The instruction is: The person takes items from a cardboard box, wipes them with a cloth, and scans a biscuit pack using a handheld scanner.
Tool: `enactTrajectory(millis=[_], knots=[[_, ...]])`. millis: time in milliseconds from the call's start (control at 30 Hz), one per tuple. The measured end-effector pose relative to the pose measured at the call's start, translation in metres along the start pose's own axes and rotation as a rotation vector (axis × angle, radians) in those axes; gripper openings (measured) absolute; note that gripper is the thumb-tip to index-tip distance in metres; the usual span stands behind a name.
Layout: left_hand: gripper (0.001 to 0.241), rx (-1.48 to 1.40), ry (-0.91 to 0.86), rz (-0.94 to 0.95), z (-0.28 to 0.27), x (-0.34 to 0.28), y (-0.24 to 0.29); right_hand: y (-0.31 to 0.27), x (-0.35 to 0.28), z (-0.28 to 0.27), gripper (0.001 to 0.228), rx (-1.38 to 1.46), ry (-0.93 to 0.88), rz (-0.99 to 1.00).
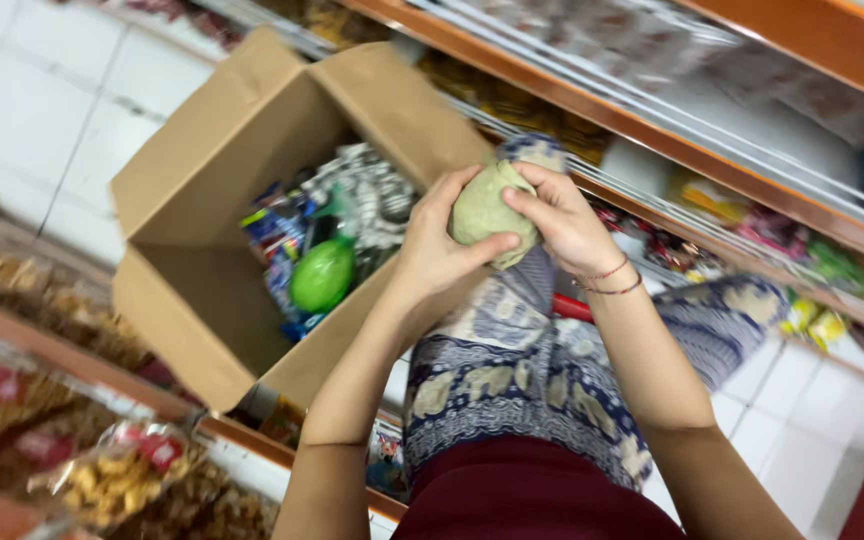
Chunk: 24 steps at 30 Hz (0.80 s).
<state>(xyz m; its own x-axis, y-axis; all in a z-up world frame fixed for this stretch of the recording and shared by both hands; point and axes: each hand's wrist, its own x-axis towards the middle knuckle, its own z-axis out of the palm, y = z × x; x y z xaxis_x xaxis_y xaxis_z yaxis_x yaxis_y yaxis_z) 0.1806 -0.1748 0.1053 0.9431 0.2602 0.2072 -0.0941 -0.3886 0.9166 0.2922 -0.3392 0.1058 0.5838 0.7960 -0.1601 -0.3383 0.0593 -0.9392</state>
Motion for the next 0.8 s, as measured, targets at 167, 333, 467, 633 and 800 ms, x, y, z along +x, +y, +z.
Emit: enactTrajectory(millis=[167,333,467,633,800], knots=[[0.051,-0.362,0.022,-0.265,0.128,0.020,-0.031,-0.008,-0.071,-0.070,0.019,-0.693,0.601,-0.133],[0.075,-0.100,0.332,0.076,0.217,0.054,-0.082,0.004,-0.128,-0.153,0.041,-1.340,1.036,-0.406],[0.092,0.287,0.249,0.202,0.275,0.097,-0.142,0.040,-0.148,-0.202,0.073,-1.470,1.034,-0.214],[0.085,0.555,0.224,0.542,0.316,0.102,-0.185,0.071,-0.149,-0.240,0.084,-1.501,0.966,-0.175],[0.065,0.865,0.021,0.895,0.376,0.089,-0.128,0.081,-0.155,-0.250,0.075,-1.421,0.951,-0.235]])
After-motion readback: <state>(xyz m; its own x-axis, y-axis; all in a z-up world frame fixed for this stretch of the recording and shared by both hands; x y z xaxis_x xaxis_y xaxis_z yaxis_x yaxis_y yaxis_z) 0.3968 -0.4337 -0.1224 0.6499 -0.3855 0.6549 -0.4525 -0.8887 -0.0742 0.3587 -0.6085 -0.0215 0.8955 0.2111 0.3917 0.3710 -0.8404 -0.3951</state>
